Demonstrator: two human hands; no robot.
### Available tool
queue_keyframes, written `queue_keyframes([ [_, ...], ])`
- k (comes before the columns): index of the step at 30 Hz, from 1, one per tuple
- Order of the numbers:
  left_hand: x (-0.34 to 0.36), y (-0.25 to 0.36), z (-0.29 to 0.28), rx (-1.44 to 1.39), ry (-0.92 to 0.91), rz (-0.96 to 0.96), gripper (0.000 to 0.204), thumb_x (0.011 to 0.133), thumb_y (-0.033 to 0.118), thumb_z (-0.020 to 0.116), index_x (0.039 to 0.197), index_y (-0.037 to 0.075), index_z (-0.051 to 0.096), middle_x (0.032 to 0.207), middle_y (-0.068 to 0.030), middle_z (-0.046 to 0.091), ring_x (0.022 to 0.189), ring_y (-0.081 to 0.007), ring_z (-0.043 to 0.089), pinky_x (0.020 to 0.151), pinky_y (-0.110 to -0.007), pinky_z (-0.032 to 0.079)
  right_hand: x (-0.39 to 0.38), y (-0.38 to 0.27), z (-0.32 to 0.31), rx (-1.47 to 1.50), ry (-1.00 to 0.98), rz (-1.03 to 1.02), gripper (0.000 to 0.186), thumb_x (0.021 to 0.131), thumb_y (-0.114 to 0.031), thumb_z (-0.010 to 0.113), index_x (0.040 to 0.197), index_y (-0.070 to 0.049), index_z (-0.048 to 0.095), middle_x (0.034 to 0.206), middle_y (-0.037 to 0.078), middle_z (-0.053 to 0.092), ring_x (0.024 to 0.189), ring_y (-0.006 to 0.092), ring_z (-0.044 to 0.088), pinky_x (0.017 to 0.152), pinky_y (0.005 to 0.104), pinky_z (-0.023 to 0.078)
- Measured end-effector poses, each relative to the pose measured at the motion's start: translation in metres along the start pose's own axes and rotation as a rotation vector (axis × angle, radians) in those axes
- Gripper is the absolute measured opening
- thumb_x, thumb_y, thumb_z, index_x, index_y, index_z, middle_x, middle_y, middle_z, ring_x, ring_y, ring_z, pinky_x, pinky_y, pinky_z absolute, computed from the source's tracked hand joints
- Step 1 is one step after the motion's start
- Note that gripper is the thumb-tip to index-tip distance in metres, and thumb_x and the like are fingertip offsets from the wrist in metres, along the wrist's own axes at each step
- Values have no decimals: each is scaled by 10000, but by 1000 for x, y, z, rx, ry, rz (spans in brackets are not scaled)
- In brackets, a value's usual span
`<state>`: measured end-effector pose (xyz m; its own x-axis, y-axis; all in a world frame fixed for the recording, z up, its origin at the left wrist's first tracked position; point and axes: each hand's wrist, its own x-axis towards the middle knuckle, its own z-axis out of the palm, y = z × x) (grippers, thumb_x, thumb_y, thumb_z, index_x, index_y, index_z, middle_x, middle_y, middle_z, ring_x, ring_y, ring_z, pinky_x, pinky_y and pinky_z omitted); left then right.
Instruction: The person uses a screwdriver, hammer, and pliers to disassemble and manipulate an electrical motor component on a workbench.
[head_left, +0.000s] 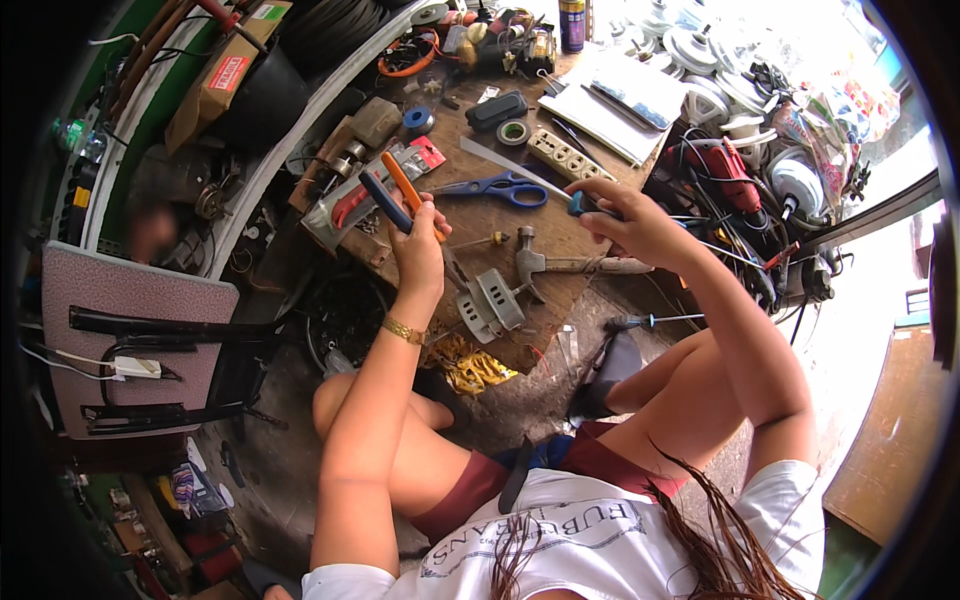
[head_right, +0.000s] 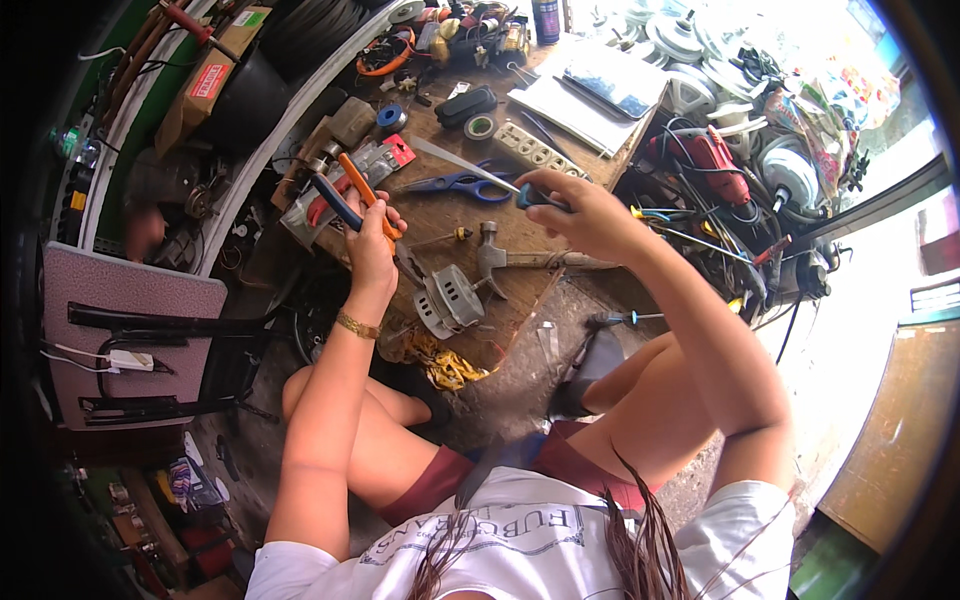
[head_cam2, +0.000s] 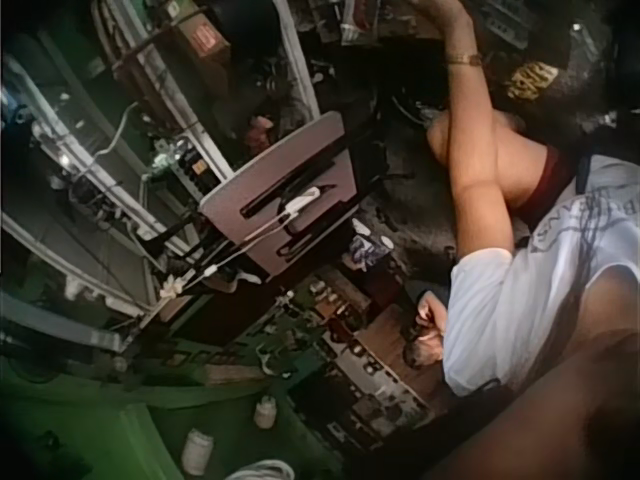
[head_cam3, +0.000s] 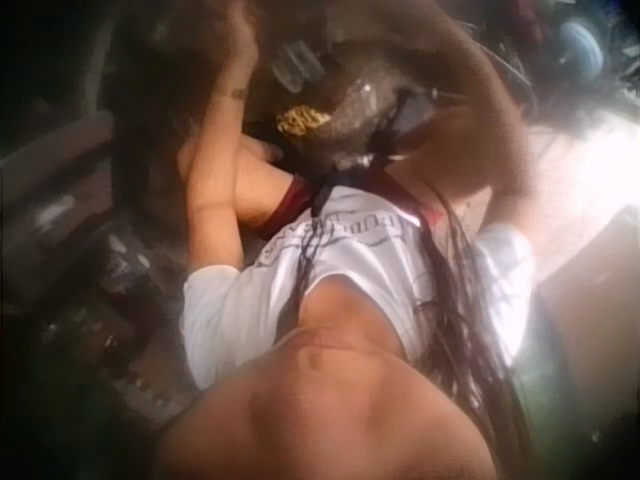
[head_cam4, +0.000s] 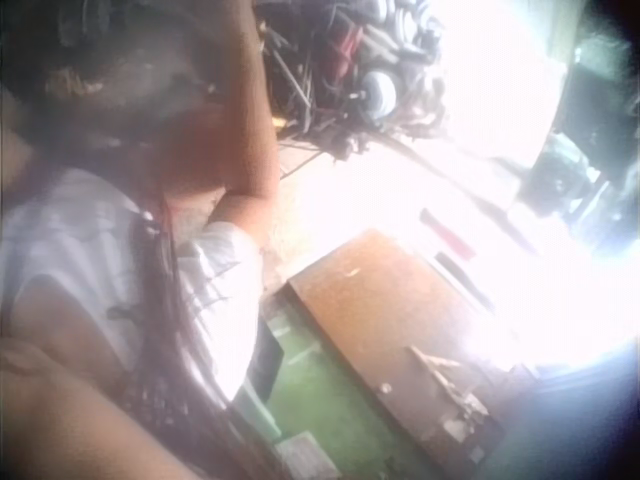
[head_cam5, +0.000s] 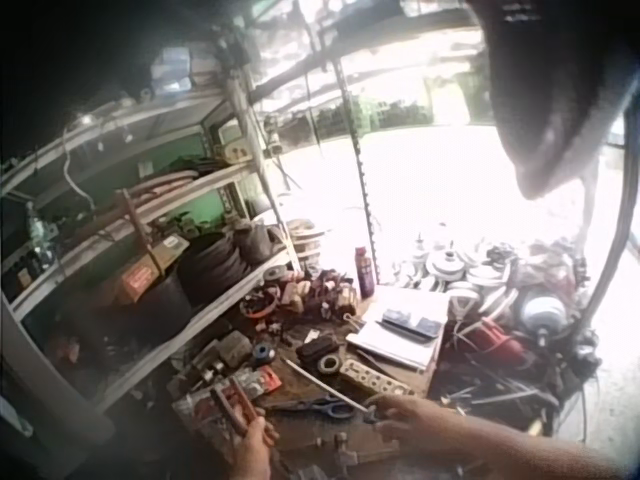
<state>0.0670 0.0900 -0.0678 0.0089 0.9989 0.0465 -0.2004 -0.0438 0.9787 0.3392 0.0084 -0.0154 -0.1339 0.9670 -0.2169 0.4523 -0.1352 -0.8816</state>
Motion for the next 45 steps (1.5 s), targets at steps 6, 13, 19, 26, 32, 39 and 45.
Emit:
queue_keyframes([
  [6,-6,0,11,-157,-72,-43,450,952,46,440,1393,106,372,943,-22,503,708,-84,486,633,-277,462,-9,12,-48,-546,-73,-82,339,813,-248,710,1113,-96,667,1003,156,695,950,333,660,840,425,496],
  [13,-6,7,11,-242,-243,-57,484,938,24,461,1404,88,347,924,-15,492,647,-58,444,600,-247,431,-21,20,-63,-491,-179,-192,302,805,-297,735,1034,-100,745,878,151,716,814,310,688,741,390,523],
  [19,-20,13,3,-222,-312,-4,546,932,49,478,1449,99,312,920,-10,481,647,-62,436,619,-246,416,-40,30,-44,-357,-236,-165,307,838,-275,715,1029,-35,732,905,170,717,817,309,688,766,381,522],
  [26,-42,16,-2,-259,-320,41,624,898,102,536,1469,109,284,927,-11,474,677,-77,438,653,-261,417,-64,25,-28,-308,-239,-83,311,853,-261,704,1038,-11,716,913,190,709,805,318,681,772,387,521],
  [32,-43,17,0,-235,-323,53,628,890,124,538,1468,88,296,941,-23,469,686,-74,447,634,-253,410,-79,20,-20,-242,-238,68,305,863,-223,697,1080,-9,705,900,156,720,769,232,681,747,338,526],
  [39,-45,16,1,-232,-335,78,637,887,151,551,1468,86,296,927,-25,462,685,-79,444,628,-250,406,-82,23,-17,-242,-233,95,316,841,-228,715,1095,-39,709,948,180,712,814,293,688,763,361,533],
  [45,-51,17,2,-215,-285,118,655,885,157,554,1479,81,290,923,-27,458,684,-84,444,618,-250,404,-90,20,-14,-396,-154,-175,332,790,-164,745,1095,-37,712,934,166,718,805,280,697,746,347,538],
])
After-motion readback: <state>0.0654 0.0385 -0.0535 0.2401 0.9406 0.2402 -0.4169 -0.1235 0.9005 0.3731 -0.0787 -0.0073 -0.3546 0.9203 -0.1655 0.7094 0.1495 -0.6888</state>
